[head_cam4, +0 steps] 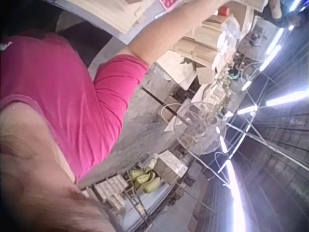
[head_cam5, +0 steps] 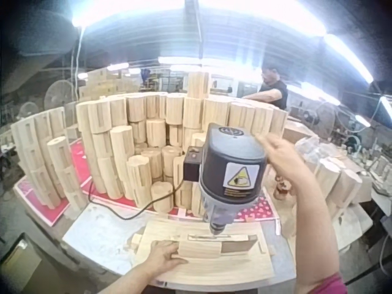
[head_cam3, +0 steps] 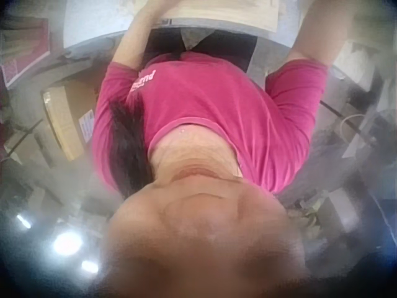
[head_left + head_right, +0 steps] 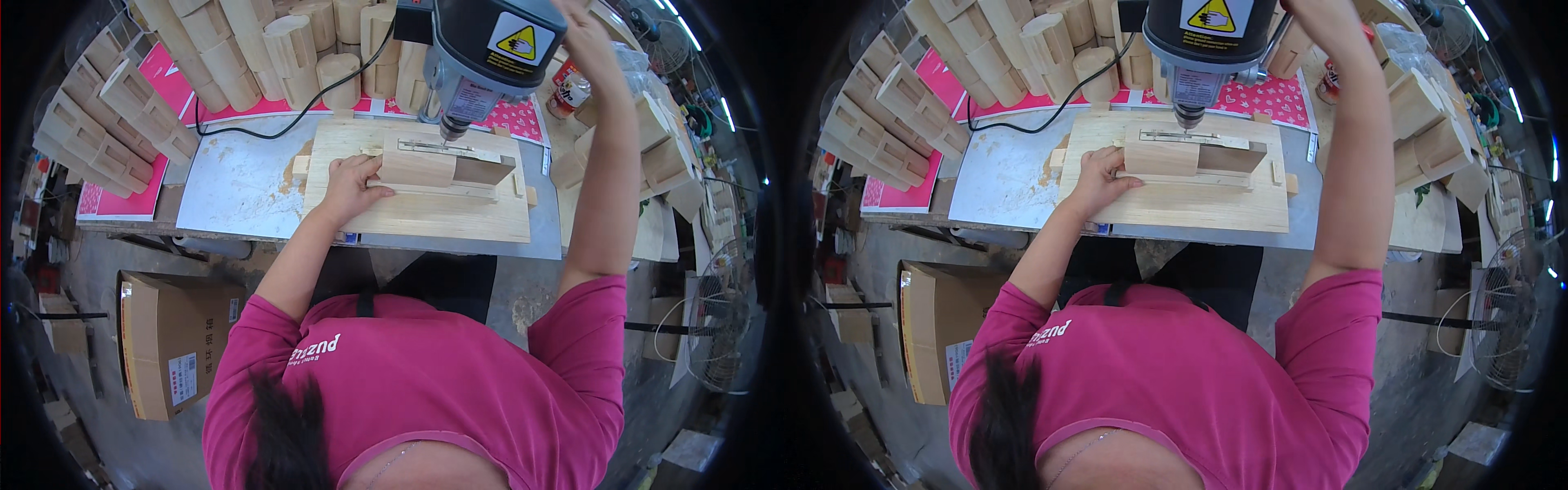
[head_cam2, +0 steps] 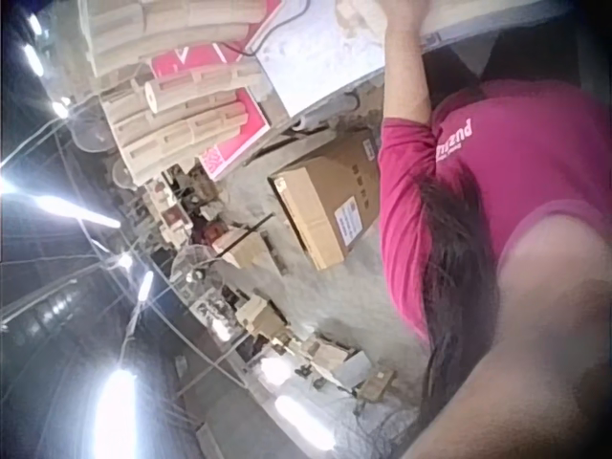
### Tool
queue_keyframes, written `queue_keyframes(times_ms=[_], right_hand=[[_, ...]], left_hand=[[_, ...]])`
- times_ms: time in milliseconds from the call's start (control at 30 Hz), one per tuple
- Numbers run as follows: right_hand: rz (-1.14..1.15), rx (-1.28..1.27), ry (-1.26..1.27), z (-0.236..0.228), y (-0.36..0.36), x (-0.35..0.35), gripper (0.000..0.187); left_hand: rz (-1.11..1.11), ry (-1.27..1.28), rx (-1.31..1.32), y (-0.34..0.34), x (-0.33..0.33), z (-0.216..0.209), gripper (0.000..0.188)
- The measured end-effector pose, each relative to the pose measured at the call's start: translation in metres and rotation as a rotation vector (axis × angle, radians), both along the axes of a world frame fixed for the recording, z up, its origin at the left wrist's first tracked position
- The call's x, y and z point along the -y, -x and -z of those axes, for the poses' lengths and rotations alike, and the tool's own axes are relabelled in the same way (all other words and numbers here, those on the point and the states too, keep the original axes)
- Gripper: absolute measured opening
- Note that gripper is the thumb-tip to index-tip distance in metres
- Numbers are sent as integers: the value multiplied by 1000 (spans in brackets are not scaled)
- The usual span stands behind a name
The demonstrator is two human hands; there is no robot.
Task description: Using a vertical drill press to drill holes into cylindrical wooden blocks.
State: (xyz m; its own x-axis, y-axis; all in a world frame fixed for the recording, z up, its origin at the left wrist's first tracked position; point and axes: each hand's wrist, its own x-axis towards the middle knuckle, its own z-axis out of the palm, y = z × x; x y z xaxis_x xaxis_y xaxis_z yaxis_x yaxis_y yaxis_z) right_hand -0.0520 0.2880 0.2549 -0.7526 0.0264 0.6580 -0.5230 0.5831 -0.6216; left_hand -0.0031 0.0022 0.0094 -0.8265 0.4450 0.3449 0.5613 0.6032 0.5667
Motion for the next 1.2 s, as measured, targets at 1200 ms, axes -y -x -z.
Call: queue_keyframes(times_ms=[1200], right_hand=[[480, -186, -300, 18, 12, -4, 35]], left_hand=[[24, -42, -125, -3, -30, 2, 47]])
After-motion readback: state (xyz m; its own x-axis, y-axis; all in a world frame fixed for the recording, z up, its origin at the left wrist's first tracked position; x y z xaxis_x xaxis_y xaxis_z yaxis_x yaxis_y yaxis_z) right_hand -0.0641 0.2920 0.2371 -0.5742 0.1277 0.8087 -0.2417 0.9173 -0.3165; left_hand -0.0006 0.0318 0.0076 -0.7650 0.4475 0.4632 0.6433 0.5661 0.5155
